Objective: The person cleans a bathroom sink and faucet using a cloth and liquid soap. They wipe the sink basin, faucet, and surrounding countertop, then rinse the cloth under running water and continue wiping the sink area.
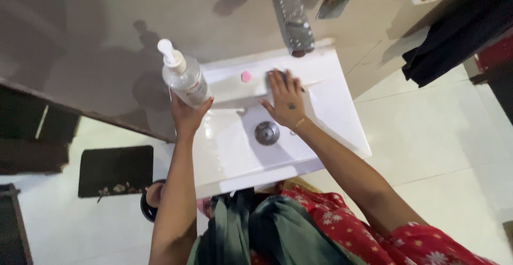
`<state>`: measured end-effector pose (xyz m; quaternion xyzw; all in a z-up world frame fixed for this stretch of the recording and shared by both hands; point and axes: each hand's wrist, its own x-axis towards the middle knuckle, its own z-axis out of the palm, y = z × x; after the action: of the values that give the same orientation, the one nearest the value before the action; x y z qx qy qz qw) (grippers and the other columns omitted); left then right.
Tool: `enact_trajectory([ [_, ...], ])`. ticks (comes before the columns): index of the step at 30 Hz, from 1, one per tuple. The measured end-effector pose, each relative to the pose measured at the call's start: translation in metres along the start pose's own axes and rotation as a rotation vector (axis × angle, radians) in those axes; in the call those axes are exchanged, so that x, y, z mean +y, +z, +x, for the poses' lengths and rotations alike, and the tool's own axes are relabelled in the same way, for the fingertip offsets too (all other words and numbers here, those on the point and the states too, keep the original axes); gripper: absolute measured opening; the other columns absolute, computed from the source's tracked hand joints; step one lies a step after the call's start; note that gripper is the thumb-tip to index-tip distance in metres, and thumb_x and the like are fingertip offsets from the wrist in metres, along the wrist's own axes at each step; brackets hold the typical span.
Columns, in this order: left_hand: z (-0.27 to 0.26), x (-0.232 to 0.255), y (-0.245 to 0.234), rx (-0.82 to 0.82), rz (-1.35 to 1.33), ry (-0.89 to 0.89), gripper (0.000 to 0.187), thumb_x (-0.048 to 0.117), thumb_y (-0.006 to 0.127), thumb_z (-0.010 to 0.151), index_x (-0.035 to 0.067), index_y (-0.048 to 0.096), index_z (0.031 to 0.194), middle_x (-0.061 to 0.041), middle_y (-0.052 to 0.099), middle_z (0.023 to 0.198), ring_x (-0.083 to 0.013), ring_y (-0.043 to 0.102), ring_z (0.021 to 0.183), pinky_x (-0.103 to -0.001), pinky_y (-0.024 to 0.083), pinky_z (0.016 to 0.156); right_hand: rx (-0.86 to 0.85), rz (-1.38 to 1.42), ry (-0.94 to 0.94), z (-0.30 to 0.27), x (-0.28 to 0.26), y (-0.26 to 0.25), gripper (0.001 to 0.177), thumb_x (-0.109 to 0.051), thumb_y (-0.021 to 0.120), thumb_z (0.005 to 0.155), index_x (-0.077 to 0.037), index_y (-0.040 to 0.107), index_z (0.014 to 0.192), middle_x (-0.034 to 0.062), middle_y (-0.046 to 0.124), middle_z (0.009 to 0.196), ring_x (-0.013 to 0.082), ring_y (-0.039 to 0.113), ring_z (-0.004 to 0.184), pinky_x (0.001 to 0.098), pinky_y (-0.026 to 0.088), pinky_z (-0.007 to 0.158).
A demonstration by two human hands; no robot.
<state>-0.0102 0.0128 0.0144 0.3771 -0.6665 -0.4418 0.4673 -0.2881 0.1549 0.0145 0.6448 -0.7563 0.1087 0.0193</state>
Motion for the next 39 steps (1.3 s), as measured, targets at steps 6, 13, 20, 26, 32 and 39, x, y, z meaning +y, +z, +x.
enact_trajectory([
  [6, 0.0, 0.007, 0.0, -0.002, -0.059, 0.054, 0.095, 0.007, 0.095, 0.074, 0.005, 0.037, 0.15, -0.013, 0.058, 0.142, -0.0242, 0.06, 0.13, -0.038, 0.052, 0.112, 0.055, 0.133, -0.171, -0.002, 0.053, -0.021, 0.059, -0.011, 0.055, 0.096, -0.006, 0.048, 0.154, 0.0137, 0.047, 0.161, 0.0373, 0.043, 0.148, 0.0477, 0.033, 0.124],
  [13, 0.001, 0.023, -0.001, 0.019, 0.011, 0.017, 0.089, 0.008, 0.095, 0.072, 0.006, 0.043, 0.144, -0.012, 0.065, 0.136, -0.0235, 0.065, 0.125, -0.037, 0.055, 0.108, 0.2, 0.354, 0.029, -0.038, 0.011, -0.038, 0.028, 0.004, 0.066, 0.09, -0.005, 0.078, 0.114, 0.0162, 0.067, 0.106, 0.0323, 0.066, 0.091, 0.0411, 0.054, 0.08],
  [20, -0.015, 0.001, -0.022, 0.049, -0.244, 0.013, 0.065, 0.005, 0.089, 0.08, 0.0, 0.054, 0.134, -0.011, 0.069, 0.126, -0.0213, 0.068, 0.117, -0.035, 0.055, 0.104, 0.3, 0.363, -0.297, -0.01, -0.021, -0.038, 0.008, 0.0, 0.072, 0.086, -0.002, 0.072, 0.094, 0.0129, 0.068, 0.094, 0.0317, 0.064, 0.09, 0.0422, 0.054, 0.08],
  [26, -0.069, 0.004, -0.036, 0.114, -0.366, -0.143, 0.047, 0.005, 0.083, 0.079, 0.0, 0.063, 0.121, -0.008, 0.071, 0.116, -0.0165, 0.069, 0.107, -0.032, 0.055, 0.097, 0.283, 0.371, -0.509, 0.012, -0.048, 0.052, 0.014, -0.004, 0.068, 0.085, -0.004, 0.073, 0.097, 0.0134, 0.07, 0.104, 0.0321, 0.065, 0.096, 0.0407, 0.056, 0.083],
  [32, -0.069, -0.001, -0.037, 0.14, -0.412, -0.17, 0.05, 0.003, 0.084, 0.08, 0.0, 0.06, 0.123, -0.009, 0.07, 0.117, -0.0168, 0.069, 0.106, -0.032, 0.055, 0.097, -0.096, 0.268, -0.392, 0.0, -0.068, 0.059, 0.03, -0.009, 0.061, 0.089, -0.001, 0.07, 0.116, 0.0152, 0.067, 0.118, 0.031, 0.066, 0.106, 0.0391, 0.055, 0.093],
  [39, -0.068, -0.008, -0.039, 0.195, -0.513, -0.181, 0.054, 0.0, 0.082, 0.079, 0.003, 0.056, 0.126, -0.006, 0.067, 0.116, -0.0155, 0.067, 0.105, -0.031, 0.054, 0.097, -0.493, -0.273, -0.119, -0.039, -0.026, -0.05, 0.086, -0.051, 0.065, 0.088, -0.003, 0.029, 0.151, 0.0162, 0.043, 0.146, 0.0282, 0.04, 0.139, 0.0561, 0.03, 0.113],
])
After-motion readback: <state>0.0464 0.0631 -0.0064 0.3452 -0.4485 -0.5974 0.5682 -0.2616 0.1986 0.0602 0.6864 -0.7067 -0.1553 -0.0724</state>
